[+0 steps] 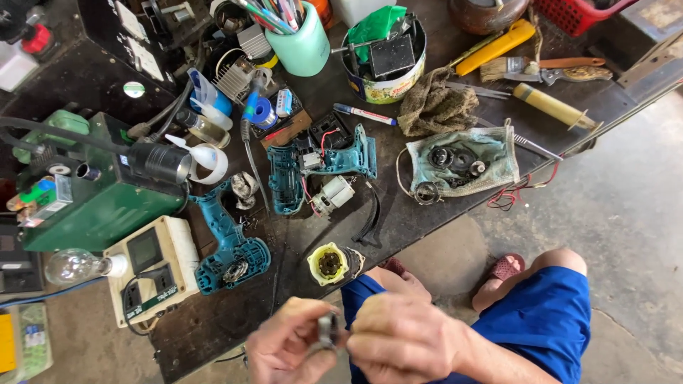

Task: Cleaning grease and debris from disassembled power drill components using a cloth and a small tool

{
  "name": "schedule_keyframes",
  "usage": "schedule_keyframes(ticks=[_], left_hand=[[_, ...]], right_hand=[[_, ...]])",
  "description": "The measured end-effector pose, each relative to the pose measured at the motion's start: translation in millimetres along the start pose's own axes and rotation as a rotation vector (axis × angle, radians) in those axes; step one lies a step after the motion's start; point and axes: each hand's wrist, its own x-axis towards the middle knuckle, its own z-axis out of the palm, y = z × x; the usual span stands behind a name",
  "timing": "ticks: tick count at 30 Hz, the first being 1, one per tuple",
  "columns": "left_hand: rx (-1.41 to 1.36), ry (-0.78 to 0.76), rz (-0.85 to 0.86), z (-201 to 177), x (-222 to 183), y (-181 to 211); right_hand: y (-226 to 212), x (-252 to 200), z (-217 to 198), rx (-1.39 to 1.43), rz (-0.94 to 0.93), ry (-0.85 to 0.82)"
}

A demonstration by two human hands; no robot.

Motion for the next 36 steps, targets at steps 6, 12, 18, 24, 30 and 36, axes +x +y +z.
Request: schedule_keyframes(ticks=[6,12,18,24,30,36], left_hand=[[-0.087,0.153,-0.235,-34,11,-14],[-0.065,0.135,-0.188,-33,21,-15],[0.309,0.155,-0.143,-19,32,7],[0.82,0.148,-0.046,-3,46,19],[1.217,0.061,-0.038,13,62,30],[1.237,0.101,-0.109,18,65,29]], right_hand=[[14,-32,-7,-0.14,0.569,0.115],[32,-36,0,-0.048,0.553,0.187],[46,-43,8,0.051,0.606,0.126],[61,-47,18,0.137,0.606,0.06],[68,-48,26,0.123,0.574,0.067],[71,-52,25,0.204,0.633,0.071]])
